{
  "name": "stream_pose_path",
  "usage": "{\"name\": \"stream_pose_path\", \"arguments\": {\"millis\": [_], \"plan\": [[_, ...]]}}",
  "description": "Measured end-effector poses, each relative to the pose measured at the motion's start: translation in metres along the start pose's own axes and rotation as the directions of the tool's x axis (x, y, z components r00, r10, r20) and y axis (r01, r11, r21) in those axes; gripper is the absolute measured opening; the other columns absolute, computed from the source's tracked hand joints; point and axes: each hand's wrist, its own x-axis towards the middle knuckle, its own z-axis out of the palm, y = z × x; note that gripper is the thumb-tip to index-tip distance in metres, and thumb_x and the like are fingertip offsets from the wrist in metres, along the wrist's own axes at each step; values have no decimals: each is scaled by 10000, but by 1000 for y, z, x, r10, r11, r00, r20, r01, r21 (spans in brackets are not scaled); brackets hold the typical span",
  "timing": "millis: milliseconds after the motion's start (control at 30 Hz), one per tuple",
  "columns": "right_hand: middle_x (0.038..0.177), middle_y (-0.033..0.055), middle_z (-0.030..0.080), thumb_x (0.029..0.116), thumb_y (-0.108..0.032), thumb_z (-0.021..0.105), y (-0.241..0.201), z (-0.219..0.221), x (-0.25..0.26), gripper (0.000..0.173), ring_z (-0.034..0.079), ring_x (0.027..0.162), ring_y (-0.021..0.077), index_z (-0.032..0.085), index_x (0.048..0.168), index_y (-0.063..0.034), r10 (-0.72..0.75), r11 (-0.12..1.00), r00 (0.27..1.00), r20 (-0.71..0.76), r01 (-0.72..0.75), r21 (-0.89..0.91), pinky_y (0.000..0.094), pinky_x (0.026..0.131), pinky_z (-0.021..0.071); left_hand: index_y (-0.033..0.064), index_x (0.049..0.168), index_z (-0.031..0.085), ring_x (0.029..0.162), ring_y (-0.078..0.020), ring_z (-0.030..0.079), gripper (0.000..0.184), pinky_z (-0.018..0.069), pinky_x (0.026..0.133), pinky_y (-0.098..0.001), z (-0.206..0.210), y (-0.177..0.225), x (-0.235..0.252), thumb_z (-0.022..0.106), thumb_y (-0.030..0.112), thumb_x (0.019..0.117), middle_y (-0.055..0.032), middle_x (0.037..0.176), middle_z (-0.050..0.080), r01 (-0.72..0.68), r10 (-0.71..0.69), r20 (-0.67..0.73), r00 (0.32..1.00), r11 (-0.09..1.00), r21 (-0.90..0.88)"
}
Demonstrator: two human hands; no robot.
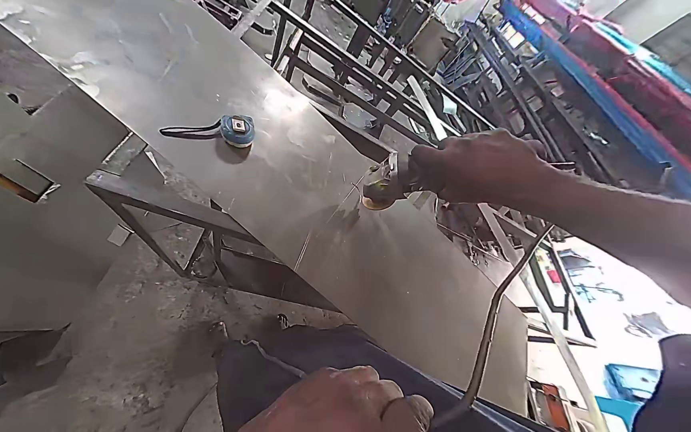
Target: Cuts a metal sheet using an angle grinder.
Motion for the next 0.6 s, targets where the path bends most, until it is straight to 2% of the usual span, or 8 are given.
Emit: {"name": "stream_pose_path", "arguments": {"millis": [233, 600], "plan": [[820, 142, 606, 837, -177, 746, -7, -7, 1, 351, 650, 736, 396, 570, 1141, -192, -17, 1000, 1000, 6, 17, -21, 567, 588, 491, 49, 1245, 663, 821, -280, 686, 279, 570, 687, -393, -3, -4, -4, 491, 151, 1049, -124, 910, 688, -16, 16, -2, 1000, 1000, -9], [790, 132, 604, 833, -174, 745, -9, -12, 6, 365, 657, 736, 391, 569, 1152, -198, -28, 998, 1000, 4, 28, -57, 557, 571, 492, 47, 1241, 665, 801, -278, 678, 282, 564, 671, -391, -4, -6, -8, 486, 150, 1049, -121, 888, 677, -31, 30, -7, 1000, 999, -22]]}}
